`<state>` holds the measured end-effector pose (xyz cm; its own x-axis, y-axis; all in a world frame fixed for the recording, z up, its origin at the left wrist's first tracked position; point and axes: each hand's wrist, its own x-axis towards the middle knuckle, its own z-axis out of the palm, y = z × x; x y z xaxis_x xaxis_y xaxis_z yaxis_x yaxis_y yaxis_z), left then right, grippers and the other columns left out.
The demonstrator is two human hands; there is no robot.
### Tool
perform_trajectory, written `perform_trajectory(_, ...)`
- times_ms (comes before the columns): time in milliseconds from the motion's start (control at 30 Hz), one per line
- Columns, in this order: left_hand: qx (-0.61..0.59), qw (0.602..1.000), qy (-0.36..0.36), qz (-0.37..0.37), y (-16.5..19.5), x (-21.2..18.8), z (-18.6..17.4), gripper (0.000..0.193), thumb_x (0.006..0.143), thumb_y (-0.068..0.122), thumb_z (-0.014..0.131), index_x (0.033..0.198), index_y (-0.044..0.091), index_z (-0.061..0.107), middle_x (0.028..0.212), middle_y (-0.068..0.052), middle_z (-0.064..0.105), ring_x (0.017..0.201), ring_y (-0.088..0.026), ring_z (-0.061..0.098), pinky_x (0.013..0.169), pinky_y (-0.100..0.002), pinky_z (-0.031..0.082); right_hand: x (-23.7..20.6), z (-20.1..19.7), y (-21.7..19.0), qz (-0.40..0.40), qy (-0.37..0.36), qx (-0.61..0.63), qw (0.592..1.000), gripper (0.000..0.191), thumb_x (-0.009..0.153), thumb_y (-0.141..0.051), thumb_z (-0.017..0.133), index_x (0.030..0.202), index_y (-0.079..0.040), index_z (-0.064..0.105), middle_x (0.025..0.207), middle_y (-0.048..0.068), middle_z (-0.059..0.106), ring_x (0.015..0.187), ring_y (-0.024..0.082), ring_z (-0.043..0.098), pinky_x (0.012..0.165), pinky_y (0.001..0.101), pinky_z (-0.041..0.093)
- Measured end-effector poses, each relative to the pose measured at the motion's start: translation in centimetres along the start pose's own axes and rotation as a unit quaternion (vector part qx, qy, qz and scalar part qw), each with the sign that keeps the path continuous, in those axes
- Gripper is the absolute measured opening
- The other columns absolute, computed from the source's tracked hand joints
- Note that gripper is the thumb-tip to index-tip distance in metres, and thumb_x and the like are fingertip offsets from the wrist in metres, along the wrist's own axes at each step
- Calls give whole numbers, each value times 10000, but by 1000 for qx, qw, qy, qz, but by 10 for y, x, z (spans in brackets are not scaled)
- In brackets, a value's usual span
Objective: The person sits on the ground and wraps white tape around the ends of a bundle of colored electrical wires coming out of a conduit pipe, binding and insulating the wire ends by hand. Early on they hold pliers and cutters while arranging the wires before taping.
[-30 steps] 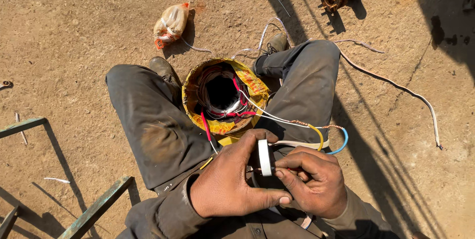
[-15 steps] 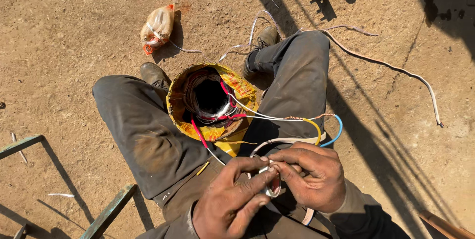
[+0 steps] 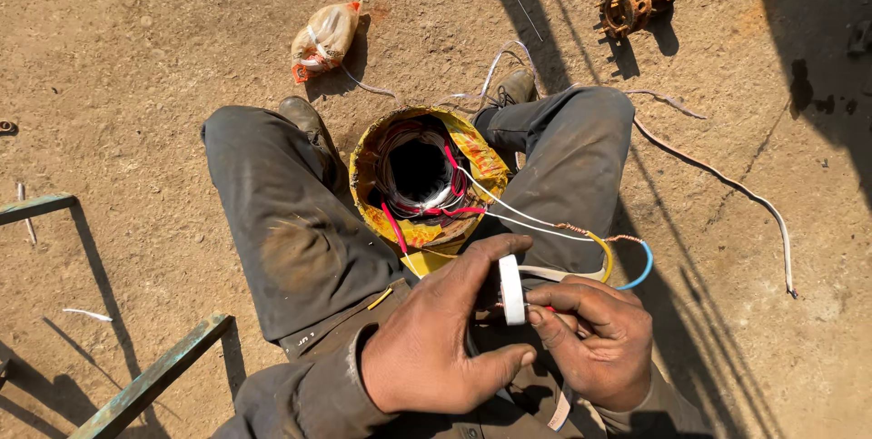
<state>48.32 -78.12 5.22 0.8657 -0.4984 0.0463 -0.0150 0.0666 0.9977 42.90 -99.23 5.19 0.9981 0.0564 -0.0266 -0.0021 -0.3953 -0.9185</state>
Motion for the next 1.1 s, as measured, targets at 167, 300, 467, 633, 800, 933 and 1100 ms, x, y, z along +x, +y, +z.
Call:
perform_trajectory(167, -90, 971, -53, -216, 0, 8, -13, 591, 835, 267, 822, 1334, 21, 624, 1040, -145, 729, 920, -156, 664, 790, -314, 575, 0, 1, 2, -13, -14, -10, 1000, 147, 865, -8, 758, 1003, 39, 735, 787, 69, 723, 662, 83, 664, 589, 214, 500)
perform_trajectory(300, 13, 999, -43, -15, 1, -1, -11, 617, 870, 214, 850, 1388, 13, 583, 1212, -149, 681, 1085, -214, 698, 918, -304, 581, 0, 2, 4, 22, 30, 0, 999, 147, 888, -8, 747, 1025, 44, 733, 880, 102, 778, 750, 105, 739, 633, 219, 565)
perform_trajectory(467, 60, 993, -42, 93, -2, -13, 3, 581, 791, 182, 855, 1298, 33, 613, 1251, -208, 582, 1025, -318, 688, 875, -360, 568, 0, 4, 7, 34, 25, 6, 999, 127, 901, -10, 733, 1021, 31, 741, 829, 75, 769, 704, 94, 735, 607, 211, 563)
perform_trajectory(633, 132, 988, 78, 15, -8, -11, 11, 669, 806, 61, 800, 1365, 23, 434, 1205, -209, 579, 1040, -362, 650, 860, -384, 558, -9, 8, 7, -5, 23, -17, 1000, 131, 896, -21, 744, 1020, 21, 744, 889, 71, 777, 684, 50, 636, 595, 187, 482)
perform_trajectory(800, 301, 946, 42, 114, -8, -6, 4, 1005, 864, 58, 806, 1632, -68, 170, 1061, -159, 624, 906, -335, 637, 795, -438, 514, -17, 5, 4, 60, 34, 14, 997, 116, 890, -43, 757, 989, 13, 779, 683, 28, 705, 545, -2, 443, 514, 171, 350)
perform_trajectory(933, 127, 991, -28, 39, -2, -3, -2, 969, 809, 18, 698, 1641, -76, 210, 990, -126, 667, 921, -320, 680, 805, -397, 550, -12, 1, 0, 59, -6, 49, 997, 124, 916, -31, 736, 1021, 36, 743, 719, 58, 665, 616, 41, 514, 557, 206, 405)
perform_trajectory(1100, 6, 997, -29, -77, 5, 2, -9, 680, 795, 226, 862, 1358, -10, 564, 997, -132, 730, 887, -214, 738, 786, -318, 595, -2, 3, -6, -77, -2, -7, 997, 167, 885, -28, 698, 1036, 42, 682, 890, 132, 733, 715, 129, 686, 599, 254, 510)
